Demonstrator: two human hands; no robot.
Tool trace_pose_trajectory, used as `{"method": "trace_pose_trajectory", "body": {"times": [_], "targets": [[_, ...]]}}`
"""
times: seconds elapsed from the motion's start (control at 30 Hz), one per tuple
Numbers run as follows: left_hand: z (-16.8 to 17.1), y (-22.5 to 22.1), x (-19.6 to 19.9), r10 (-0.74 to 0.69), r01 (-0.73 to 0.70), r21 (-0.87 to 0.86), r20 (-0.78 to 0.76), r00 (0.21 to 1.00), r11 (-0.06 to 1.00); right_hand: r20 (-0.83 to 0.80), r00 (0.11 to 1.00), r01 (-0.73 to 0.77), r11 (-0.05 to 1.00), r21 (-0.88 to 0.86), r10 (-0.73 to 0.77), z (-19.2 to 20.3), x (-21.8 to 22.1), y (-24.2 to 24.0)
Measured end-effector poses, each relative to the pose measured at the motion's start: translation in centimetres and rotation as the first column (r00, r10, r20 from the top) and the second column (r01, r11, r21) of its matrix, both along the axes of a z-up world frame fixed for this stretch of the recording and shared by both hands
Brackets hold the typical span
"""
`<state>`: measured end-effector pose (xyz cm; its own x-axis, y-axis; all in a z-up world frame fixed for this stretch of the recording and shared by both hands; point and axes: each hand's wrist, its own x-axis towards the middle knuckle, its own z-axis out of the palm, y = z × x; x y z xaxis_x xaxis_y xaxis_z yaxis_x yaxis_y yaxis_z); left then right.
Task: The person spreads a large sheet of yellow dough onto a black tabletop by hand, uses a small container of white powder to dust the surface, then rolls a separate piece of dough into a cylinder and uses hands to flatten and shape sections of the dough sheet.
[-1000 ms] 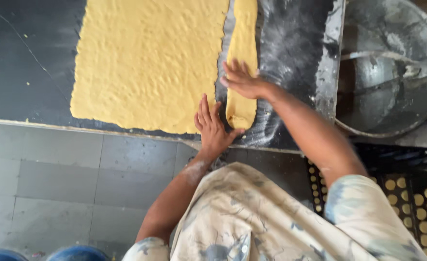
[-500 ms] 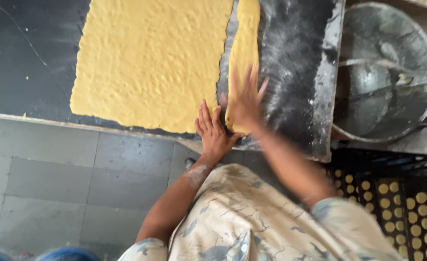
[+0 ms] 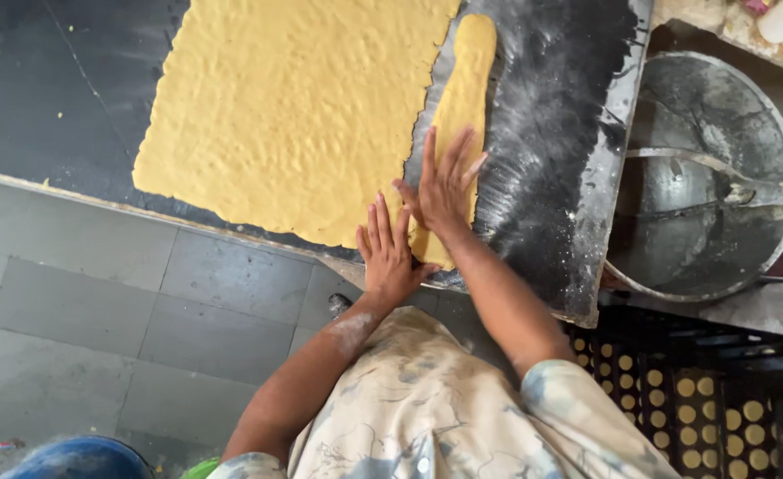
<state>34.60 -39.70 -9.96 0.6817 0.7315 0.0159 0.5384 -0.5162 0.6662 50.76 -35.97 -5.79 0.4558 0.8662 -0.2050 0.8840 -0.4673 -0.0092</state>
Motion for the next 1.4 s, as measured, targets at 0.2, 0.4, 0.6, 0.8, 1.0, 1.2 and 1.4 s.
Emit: {"method": "trace_pose_trajectory", "body": {"times": [0.2, 0.4, 0.6, 0.8, 1.0, 1.2, 1.4], "targets": [[0.3, 0.3, -0.3, 0.034, -0.035, 0.03, 0.036, 0.999, 0.999, -0.252, 0.966, 0.009, 0.964, 0.267, 0.061, 0.2, 5.7, 0.3], [-0.5, 0.4, -1.1, 0.041, -0.049, 0.092, 0.082, 0.996, 0.995, -0.112, 0.99, -0.067, 0.98, 0.189, 0.09, -3.9, 1.2, -1.2], [-1.6, 0.0, -1.2, 0.006, -0.018, 0.118, 0.101, 0.995, 0.993, 0.109, 0.992, -0.065, 0.997, -0.041, 0.069, -2.3, 2.8, -2.0], [-1.3, 0.4, -0.8, -0.201, 0.177, 0.203, 0.103, 0.974, 0.963, -0.332, 0.943, 0.018, 0.991, 0.135, 0.028, -0.8, 0.2, -2.7], [-2.1, 1.9, -1.2, -0.497, 0.456, 0.372, 0.015, 0.868, 0.809, -0.331, 0.908, -0.148, 0.936, 0.321, 0.257, -1.2, 0.1, -13.6], [-3.2, 1.9, -0.8, -0.511, 0.375, 0.595, 0.072, 0.856, 0.711, -0.01, 0.95, -0.28, 0.864, 0.419, 0.313, -4.4, -2.3, -16.2], [-1.9, 2.9, 0.8, -0.493, 0.368, 0.49, 0.152, 0.856, 0.79, 0.024, 0.962, -0.264, 0.908, 0.325, 0.271, -3.0, -1.1, -15.7]]}}
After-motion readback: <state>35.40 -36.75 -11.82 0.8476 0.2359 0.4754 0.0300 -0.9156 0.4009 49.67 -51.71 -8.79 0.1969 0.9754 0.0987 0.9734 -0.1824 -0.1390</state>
